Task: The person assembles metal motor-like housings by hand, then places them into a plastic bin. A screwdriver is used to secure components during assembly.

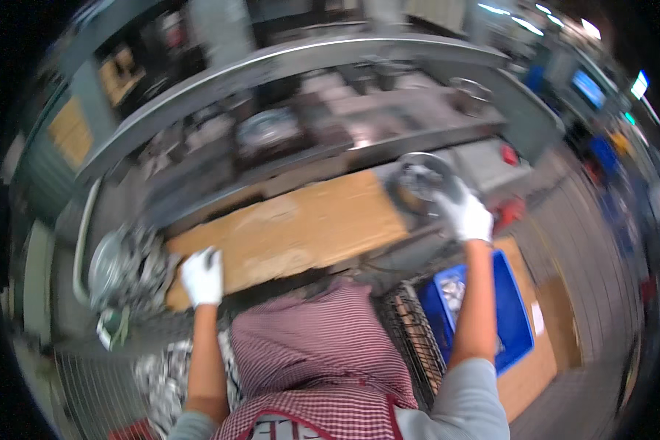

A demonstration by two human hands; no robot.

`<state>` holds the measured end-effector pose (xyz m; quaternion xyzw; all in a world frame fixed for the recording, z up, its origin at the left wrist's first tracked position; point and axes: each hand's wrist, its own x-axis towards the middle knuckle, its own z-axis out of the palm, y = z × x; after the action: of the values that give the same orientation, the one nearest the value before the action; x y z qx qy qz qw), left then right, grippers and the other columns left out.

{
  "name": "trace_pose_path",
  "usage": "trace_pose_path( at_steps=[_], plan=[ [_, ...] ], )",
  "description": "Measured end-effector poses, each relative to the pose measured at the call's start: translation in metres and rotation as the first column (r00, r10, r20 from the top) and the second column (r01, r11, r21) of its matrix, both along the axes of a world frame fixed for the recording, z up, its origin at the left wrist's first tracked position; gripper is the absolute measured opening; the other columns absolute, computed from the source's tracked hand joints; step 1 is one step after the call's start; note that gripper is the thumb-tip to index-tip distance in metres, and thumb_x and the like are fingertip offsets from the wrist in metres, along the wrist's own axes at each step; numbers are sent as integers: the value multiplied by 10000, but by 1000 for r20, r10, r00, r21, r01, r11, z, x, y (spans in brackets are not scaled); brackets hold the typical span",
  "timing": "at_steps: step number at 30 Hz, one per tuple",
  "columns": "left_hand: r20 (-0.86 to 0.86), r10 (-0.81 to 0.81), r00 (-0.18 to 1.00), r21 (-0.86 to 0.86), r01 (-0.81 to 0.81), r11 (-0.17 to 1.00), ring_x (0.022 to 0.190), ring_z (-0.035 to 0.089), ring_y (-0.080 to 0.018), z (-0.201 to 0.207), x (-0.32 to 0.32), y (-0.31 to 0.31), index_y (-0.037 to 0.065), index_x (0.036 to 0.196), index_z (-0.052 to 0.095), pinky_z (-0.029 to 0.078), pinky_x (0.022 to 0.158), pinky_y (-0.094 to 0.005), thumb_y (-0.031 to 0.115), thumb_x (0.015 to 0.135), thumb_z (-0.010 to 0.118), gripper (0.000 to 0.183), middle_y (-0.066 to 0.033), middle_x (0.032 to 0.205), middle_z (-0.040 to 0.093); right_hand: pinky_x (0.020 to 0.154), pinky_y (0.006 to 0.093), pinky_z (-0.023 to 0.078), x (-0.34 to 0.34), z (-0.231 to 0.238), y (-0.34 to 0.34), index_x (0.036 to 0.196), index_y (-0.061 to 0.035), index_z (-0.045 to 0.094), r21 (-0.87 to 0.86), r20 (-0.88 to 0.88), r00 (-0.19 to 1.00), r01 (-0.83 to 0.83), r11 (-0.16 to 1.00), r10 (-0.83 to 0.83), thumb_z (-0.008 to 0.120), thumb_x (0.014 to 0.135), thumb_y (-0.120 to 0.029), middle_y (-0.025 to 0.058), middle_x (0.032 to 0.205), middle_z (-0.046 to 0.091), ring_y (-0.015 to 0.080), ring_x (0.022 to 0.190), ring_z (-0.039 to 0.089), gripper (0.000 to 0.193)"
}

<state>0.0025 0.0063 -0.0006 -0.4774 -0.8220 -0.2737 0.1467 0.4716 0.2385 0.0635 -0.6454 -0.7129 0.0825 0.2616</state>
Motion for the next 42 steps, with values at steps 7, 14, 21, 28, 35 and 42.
trace_pose_path(
  at_steps=[7, 14, 21, 28, 35, 42],
  plan=[
    [12, 79, 997, -41, -79, 996, 865, 661, -310, 0, -8, -12, 111, 899, 733, 515, 773, -437, 313, 839, 630, 235, -113, 944, 708, 896, 354, 494, 0, -16, 20, 1182, -61, 659, 179, -130, 990, -34, 983, 58, 683, 873, -261, 155, 1103, 688, 271, 1019, 665, 369],
    [12, 92, 996, -23, -92, 996, 837, 652, -308, 3, -5, -9, 106, 889, 728, 507, 751, -436, 304, 851, 616, 231, -95, 925, 703, 888, 259, 466, -146, 39, -21, 1196, 25, 640, 50, -544, 785, -321, 946, 295, 689, 892, -266, 92, 1122, 689, 130, 974, 621, 424],
    [42, 92, 995, 9, -92, 996, 823, 664, -317, 7, -2, -6, 82, 858, 743, 522, 766, -421, 269, 827, 661, 207, -136, 917, 709, 859, 308, 468, -346, 72, 39, 1163, 33, 647, 92, -679, 518, -643, 761, 520, 663, 875, -416, 143, 1017, 707, 185, 894, 630, 534],
    [42, 82, 996, 47, -84, 995, 809, 670, -305, 5, -2, -4, 83, 823, 741, 526, 761, -409, 238, 808, 680, 167, -133, 892, 711, 854, 412, 474, -434, 67, 97, 1111, 6, 666, 356, -432, 708, -435, 827, 559, 595, 839, -562, 243, 1020, 673, 383, 969, 632, 633],
    [68, 87, 994, 42, -90, 995, 811, 668, -299, 11, -3, -6, 82, 818, 736, 526, 751, -406, 235, 802, 684, 163, -123, 891, 712, 804, 339, 480, -368, 47, 100, 1107, 4, 675, 207, -477, 629, -598, 774, 614, 633, 896, -386, 138, 957, 690, 255, 842, 631, 445],
    [31, 123, 992, 9, -123, 992, 793, 664, -291, 5, -6, -9, 98, 835, 738, 523, 729, -408, 266, 820, 657, 187, -96, 889, 713, 777, 313, 507, -334, 65, 27, 1082, 36, 680, 103, -612, 618, -556, 825, 493, 718, 851, -332, 139, 943, 711, 153, 832, 640, 436]
  ],
)
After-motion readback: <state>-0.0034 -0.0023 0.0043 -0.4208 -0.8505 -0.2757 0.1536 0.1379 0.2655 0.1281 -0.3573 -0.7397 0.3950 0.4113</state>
